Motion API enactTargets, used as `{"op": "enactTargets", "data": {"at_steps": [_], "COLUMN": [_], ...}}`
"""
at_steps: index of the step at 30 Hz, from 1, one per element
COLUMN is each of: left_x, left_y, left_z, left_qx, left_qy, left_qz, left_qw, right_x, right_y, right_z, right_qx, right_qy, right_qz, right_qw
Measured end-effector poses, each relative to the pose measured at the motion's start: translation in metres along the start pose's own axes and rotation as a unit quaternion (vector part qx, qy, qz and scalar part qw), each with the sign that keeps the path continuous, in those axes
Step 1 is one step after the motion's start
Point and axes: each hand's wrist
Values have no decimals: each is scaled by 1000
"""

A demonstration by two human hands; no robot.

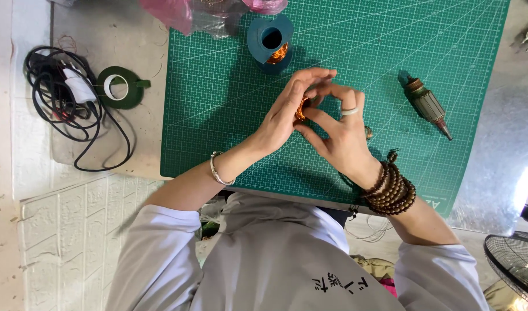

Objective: Winding thin copper wire around a small metal component to create a coil on a workbench

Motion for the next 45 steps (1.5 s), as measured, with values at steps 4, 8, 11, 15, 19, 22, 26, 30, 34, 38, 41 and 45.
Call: {"op": "enactTargets", "data": {"at_steps": [4,8,11,15,19,22,26,30,34,38,41,45], "left_x": [-1,-6,-18,-5,-16,-17,-14,-15,-15,-20,-21,-11], "left_y": [-9,-4,-12,10,-18,-21,-6,-16,-8,-17,-14,5], "left_z": [3,0,0,-11,0,-1,-5,-4,-5,-2,-2,-6], "left_qx": [-2,-6,-31,-31,-73,-115,-167,-169,-163,-184,-166,-132], "left_qy": [12,28,52,32,46,15,-29,-22,17,51,61,61], "left_qz": [25,-19,-69,-81,1,18,70,41,59,93,97,91], "left_qw": [1000,999,996,996,996,993,983,985,985,977,979,985], "right_x": [5,2,-5,-16,-15,-14,-19,-15,-18,-16,-17,-18], "right_y": [9,18,25,16,14,16,18,17,12,12,8,7], "right_z": [8,11,9,0,1,3,2,4,1,0,0,1], "right_qx": [9,28,33,32,44,36,54,52,32,-8,-38,-58], "right_qy": [-3,18,43,51,29,5,-15,-31,-31,-19,-19,-13], "right_qz": [-28,-70,-76,-93,-105,-95,-85,-62,-61,19,92,127], "right_qw": [1000,997,996,994,993,995,995,996,997,1000,995,990]}}
Point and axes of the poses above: each hand's wrist, its own z-axis away from the middle knuckle, its own x-axis out of the palm, y = z × x, and after that the axes turned 1 degree about x, right-handed
